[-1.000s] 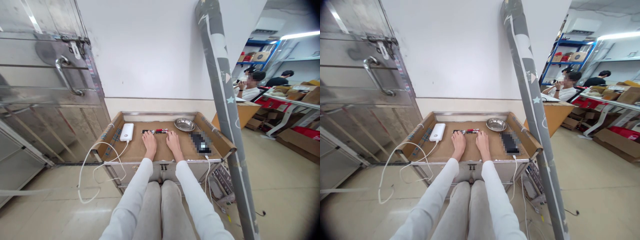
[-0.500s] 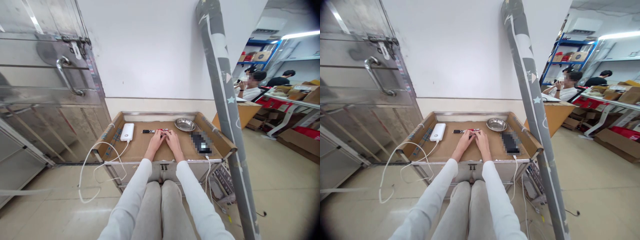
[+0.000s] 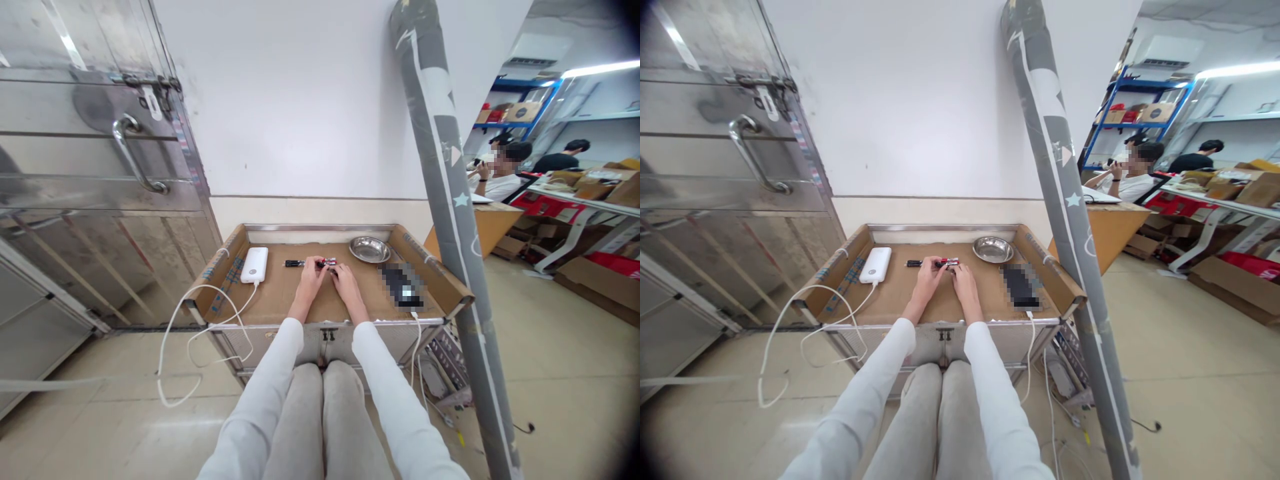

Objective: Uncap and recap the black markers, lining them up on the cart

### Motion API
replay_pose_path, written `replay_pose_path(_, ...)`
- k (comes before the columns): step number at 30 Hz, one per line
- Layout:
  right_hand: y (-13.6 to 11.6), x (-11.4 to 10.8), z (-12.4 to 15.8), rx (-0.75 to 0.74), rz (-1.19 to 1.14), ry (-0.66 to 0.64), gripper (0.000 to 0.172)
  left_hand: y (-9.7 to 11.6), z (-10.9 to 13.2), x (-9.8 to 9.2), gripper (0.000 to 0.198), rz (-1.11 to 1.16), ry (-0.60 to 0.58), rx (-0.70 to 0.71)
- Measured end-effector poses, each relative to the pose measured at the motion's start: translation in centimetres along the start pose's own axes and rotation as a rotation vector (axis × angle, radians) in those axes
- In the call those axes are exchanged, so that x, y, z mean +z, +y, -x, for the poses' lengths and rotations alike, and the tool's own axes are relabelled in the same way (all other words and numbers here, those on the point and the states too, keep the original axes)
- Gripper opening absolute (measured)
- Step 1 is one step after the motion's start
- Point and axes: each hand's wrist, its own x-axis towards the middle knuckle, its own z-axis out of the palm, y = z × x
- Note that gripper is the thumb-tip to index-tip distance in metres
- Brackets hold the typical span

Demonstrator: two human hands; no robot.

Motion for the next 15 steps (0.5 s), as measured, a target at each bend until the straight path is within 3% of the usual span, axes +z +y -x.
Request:
replay_pose_path(7,0.21,0.26,-0.11,0.002,-0.062,0.019,0.037,0.31,-0.15,-0.39,0.019,-0.005,0.121,-0.068)
replay_pose_path(15,0.05,0.04,-0.1,0.024,-0.012,0.005,0.029,0.57,-0.31,-0.73,0.016,-0.055,0.168,-0.106)
